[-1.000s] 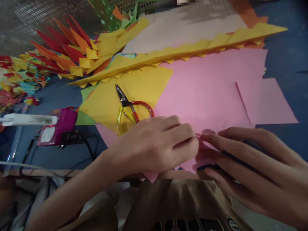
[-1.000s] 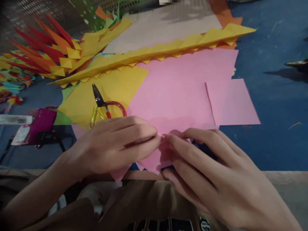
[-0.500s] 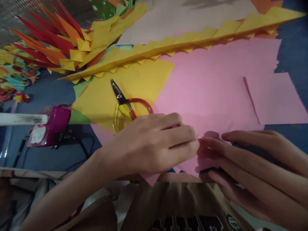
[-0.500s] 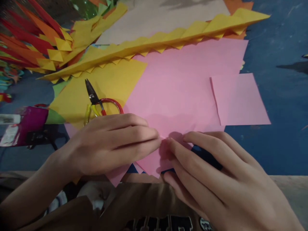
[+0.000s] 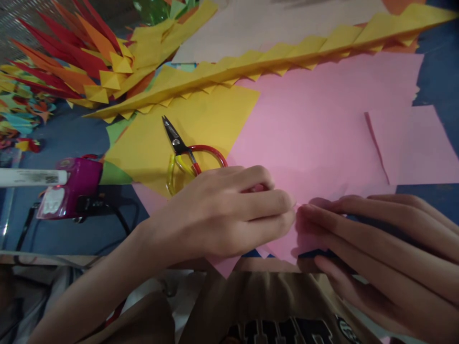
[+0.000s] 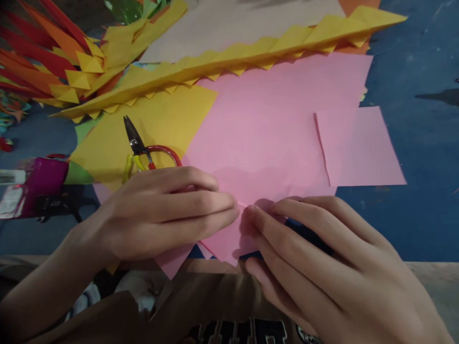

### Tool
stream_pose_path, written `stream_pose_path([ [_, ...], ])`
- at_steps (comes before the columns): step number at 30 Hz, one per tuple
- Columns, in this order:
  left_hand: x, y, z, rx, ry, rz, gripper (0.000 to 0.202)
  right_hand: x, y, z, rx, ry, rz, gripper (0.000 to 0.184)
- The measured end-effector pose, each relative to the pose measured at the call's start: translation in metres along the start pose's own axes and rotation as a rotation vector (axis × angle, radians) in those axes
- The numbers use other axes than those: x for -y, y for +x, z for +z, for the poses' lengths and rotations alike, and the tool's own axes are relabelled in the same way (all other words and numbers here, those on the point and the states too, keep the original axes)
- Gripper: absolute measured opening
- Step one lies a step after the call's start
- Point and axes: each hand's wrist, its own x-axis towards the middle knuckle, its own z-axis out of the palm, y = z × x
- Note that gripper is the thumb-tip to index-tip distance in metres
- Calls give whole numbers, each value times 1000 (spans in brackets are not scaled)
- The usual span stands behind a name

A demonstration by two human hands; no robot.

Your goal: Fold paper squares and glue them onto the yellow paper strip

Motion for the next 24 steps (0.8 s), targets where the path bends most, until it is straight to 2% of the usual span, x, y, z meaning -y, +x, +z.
stream_pose_path([
  [3, 0, 0, -1, 8, 6, -10, 24, -1, 0, -2, 19, -29, -43, 38],
  [8, 1, 2, -5, 64, -21, -49, 29, 1, 0, -4, 2, -44, 16, 37],
  [11, 1, 4, -7, 81, -50, -39, 32, 0, 3, -4, -18, -22, 3, 32],
  [15, -1, 5, -9, 66, -88, -189, 28, -2, 8, -3, -12, -53, -34, 19],
  [17, -5, 4, -12, 86, -102, -267, 30, -3, 9, -2, -13, -47, -39, 19],
  [19, -13, 2, -15, 85, -95, -309, 36, -3, 9, -2, -30, -30, -48, 23],
  [22, -35, -2, -14, -27, -21, -316, 41, -1, 8, -2, -34, -57, -40, 28],
  [24, -55, -3, -8, -94, 95, -273, 33, 4, 6, -2, -30, -88, -34, 31],
])
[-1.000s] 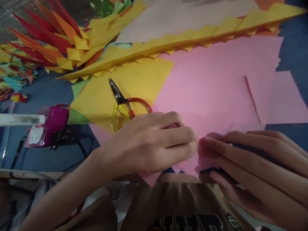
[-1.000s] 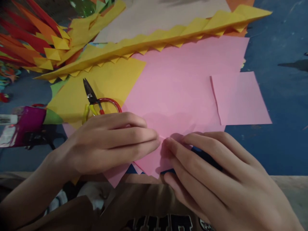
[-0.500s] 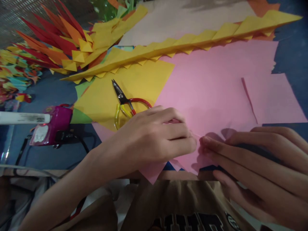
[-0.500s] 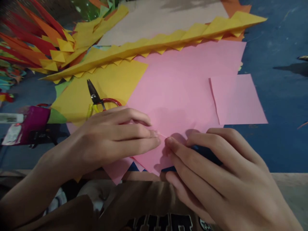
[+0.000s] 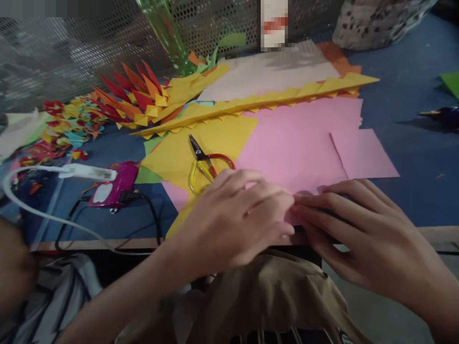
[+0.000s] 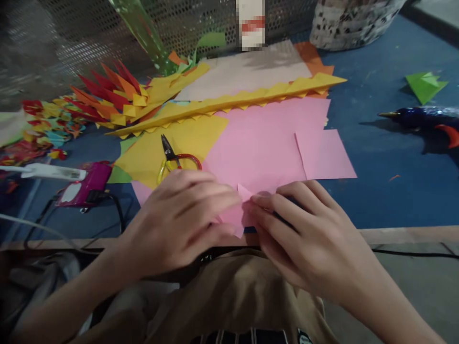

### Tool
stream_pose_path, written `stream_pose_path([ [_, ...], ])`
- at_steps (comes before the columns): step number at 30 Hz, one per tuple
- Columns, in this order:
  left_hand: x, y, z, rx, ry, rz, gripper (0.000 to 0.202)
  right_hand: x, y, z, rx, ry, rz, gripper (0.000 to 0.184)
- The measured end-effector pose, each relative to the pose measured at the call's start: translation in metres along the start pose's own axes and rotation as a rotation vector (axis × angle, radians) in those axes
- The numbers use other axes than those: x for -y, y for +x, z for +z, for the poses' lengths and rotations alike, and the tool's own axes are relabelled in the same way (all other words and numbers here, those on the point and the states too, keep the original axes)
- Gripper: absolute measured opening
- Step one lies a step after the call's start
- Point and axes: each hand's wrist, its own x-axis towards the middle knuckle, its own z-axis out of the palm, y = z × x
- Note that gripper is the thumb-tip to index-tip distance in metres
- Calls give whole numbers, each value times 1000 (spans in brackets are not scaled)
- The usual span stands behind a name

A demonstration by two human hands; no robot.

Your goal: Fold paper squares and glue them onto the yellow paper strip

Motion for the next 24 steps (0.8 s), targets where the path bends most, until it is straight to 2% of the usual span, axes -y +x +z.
stream_pose_path([
  [2, -18, -6, 6, -44, 142, 56, 27, 7, -2, -1, 1, -18, 9, 30],
  [6, -36, -12, 19, -4, 177, -16, 24, 17, -5, -3, -10, 28, 51, 28],
  [10, -32, -14, 20, 30, 118, -26, 22, 8, -5, -4, -13, 64, 36, 33],
  [15, -26, -18, 13, -7, 159, 51, 18, -8, -2, -2, 32, 19, -61, 42],
  [20, -27, -20, 13, -46, 201, 77, 9, -8, -2, 1, 40, 20, -104, 34],
  [24, -27, -20, 14, -41, 222, 70, 11, -7, -5, 3, 49, 19, -89, 27],
])
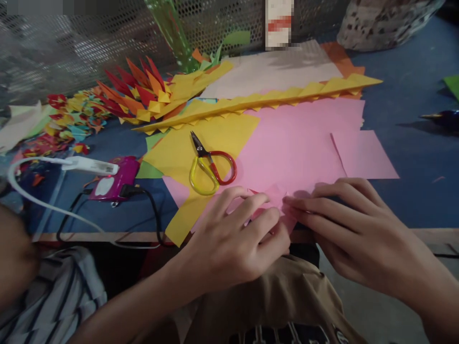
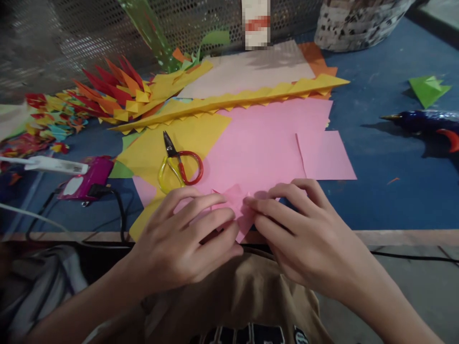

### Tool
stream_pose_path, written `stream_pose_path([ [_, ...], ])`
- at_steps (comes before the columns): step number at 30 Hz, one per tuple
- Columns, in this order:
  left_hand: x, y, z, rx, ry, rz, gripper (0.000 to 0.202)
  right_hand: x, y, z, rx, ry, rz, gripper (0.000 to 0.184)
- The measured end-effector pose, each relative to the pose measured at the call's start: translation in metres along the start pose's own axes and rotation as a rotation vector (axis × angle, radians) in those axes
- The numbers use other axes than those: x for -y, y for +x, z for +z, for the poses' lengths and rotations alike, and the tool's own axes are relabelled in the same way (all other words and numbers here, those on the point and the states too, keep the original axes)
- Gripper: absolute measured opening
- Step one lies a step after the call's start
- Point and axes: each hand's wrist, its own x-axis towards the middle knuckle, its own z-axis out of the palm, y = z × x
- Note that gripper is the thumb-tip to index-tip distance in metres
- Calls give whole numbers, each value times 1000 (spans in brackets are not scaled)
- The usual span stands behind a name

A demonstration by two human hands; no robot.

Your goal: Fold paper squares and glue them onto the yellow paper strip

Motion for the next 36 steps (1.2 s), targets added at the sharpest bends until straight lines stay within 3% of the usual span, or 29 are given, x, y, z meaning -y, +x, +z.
stream_pose_path([
  [6, 0, 2, 1, -8, -53, -38, 14, 1, -2, 4, 23, -55, -33, 16],
  [13, -8, 4, 10, -38, -298, -248, 4, 0, -6, 3, -11, -54, -30, 21],
  [19, -4, 10, 14, -135, -258, -304, 5, -1, -13, 5, -8, 16, -65, 19],
  [26, -1, 14, 15, -74, -301, -390, 2, -3, -14, 0, -13, 69, -129, 31],
  [36, -2, 18, 17, -4, -358, -473, 6, -4, -13, 1, 5, 89, -132, 28],
])
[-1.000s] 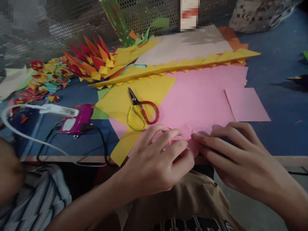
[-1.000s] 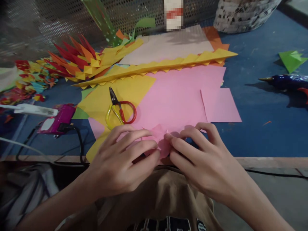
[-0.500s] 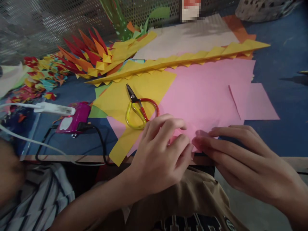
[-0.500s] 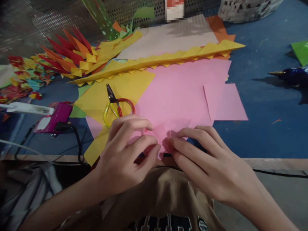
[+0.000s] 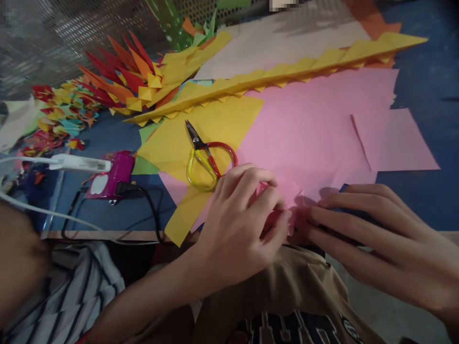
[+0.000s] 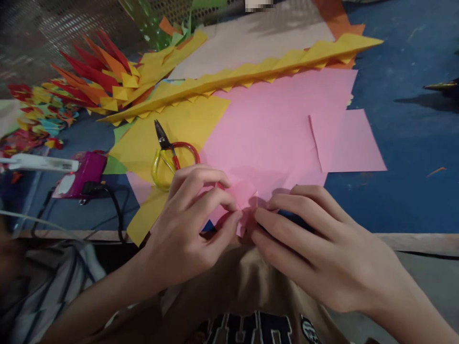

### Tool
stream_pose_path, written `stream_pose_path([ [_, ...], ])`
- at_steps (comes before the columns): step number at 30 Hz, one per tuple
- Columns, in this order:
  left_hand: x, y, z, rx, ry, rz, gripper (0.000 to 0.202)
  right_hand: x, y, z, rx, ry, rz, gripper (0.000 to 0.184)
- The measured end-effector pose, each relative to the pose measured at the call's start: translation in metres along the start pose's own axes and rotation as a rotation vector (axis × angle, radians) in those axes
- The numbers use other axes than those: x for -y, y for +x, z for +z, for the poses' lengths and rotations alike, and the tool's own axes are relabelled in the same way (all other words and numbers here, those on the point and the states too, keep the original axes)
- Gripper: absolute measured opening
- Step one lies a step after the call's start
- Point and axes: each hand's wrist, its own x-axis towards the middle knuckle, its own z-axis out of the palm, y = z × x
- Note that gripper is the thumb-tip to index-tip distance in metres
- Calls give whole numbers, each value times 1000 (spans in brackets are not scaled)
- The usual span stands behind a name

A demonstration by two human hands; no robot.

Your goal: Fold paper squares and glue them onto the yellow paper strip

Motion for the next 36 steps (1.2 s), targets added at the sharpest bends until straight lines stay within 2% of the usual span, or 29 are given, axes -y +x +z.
stream_pose_path([
  [3, 1, -3, -2, -21, 45, 17, 5, 0, 2, -1, 2, -1, -7, 30],
  [6, 2, -16, -6, -128, 215, 251, 13, 1, 2, -2, -3, -3, 1, 29],
  [8, 2, -27, -8, -130, 339, 423, 15, 1, 2, -1, -6, -3, 6, 29],
  [9, 2, -32, -8, -119, 374, 437, 17, 1, 2, 0, -3, -1, 10, 29],
  [14, 3, -42, -1, -177, 313, 280, 15, 1, 1, 6, 2, -22, 28, 28],
  [18, 5, -45, -1, -222, 309, 291, 11, 2, 1, 4, -25, -53, 14, 28],
  [22, 6, -41, -11, -267, 161, 272, 10, 1, 2, 4, -25, -58, 17, 32],
  [26, 9, -28, -17, -162, 83, 189, 23, 2, 5, 5, -34, -69, 35, 33],
  [31, 14, -21, -12, -46, 204, 320, 27, 6, 11, 2, -71, -88, 84, 23],
  [36, 11, -14, -14, 94, 283, 391, 17, 9, 11, 1, -86, -114, 93, 23],
])
